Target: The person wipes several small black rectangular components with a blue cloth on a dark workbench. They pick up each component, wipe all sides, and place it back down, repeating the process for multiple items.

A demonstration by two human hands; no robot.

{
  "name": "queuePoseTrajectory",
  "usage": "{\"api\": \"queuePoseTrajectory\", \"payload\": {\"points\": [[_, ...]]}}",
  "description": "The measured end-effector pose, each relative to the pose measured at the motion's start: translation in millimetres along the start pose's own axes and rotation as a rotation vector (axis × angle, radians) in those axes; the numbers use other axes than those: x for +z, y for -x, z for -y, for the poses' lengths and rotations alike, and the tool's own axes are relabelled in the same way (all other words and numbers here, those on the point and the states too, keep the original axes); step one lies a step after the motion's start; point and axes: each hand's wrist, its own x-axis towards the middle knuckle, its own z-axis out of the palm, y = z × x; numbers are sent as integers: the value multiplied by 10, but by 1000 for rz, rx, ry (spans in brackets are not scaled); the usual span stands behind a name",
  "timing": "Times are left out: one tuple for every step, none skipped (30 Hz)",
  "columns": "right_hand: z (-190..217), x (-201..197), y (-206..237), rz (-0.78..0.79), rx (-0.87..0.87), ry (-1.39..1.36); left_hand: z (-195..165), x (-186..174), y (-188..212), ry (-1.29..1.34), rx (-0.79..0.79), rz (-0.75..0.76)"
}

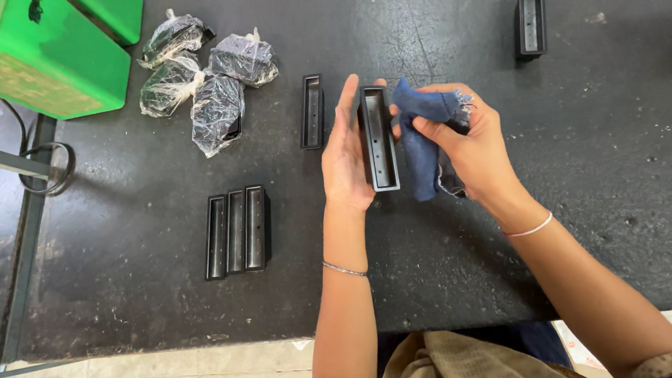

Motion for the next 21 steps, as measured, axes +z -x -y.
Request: {"api": "queuePoseTrajectory", "payload": {"points": [[-1, 0, 4, 0, -3, 3, 1, 15, 5, -7, -2, -2], [-5, 4, 3, 1, -7, 5, -2, 29, 7, -14, -3, -4], [-10, 9, 1, 3, -11, 6, -8, 39, 7, -23, -3, -6], [-13, 11, -2, 4, -9, 10, -11, 47, 11, -33, -8, -10], [-17, 12, -5, 4, -7, 14, -13, 52, 14, -43, -13, -13], [-21, 11, -8, 4, -5, 18, -15, 54, 16, -53, -19, -16], [-25, 9, -10, -1, -3, 21, -17, 53, 19, -58, -21, -4], [-31, 8, -14, -6, -2, 22, -21, 47, 21, -64, -23, 8], [-36, 4, -14, -12, -1, 25, -21, 40, 24, -68, -26, 21], [-42, 0, -17, -19, -7, 39, -18, 30, 24, -64, -31, 20], [-49, -3, -20, -25, -13, 54, -13, 18, 21, -59, -35, 20], [-54, -10, -23, -32, -20, 69, -5, 7, 15, -55, -40, 19], [-59, -17, -27, -32, -16, 49, 7, -6, 11, -64, -36, 15], [-63, -25, -32, -31, -12, 29, 21, -19, 5, -73, -31, 10], [-66, -36, -40, -31, -9, 9, 35, -32, -3, -81, -27, 7], [-65, -47, -51, -45, -9, 10, 45, -45, -11, -90, -38, -14], [-65, -59, -61, -59, -8, 10, 55, -57, -13, -99, -51, -36], [-64, -67, -69, -72, -7, 11, 65, -66, -13, -107, -63, -58], [-63, -73, -79, -87, -11, 9, 72, -71, -14, -103, -68, -64], [-61, -75, -90, -103, -16, 5, 77, -74, -16, -99, -74, -69], [-55, -81, -97, -120, -21, 4, 91, -68, -18, -93, -81, -73]]}}
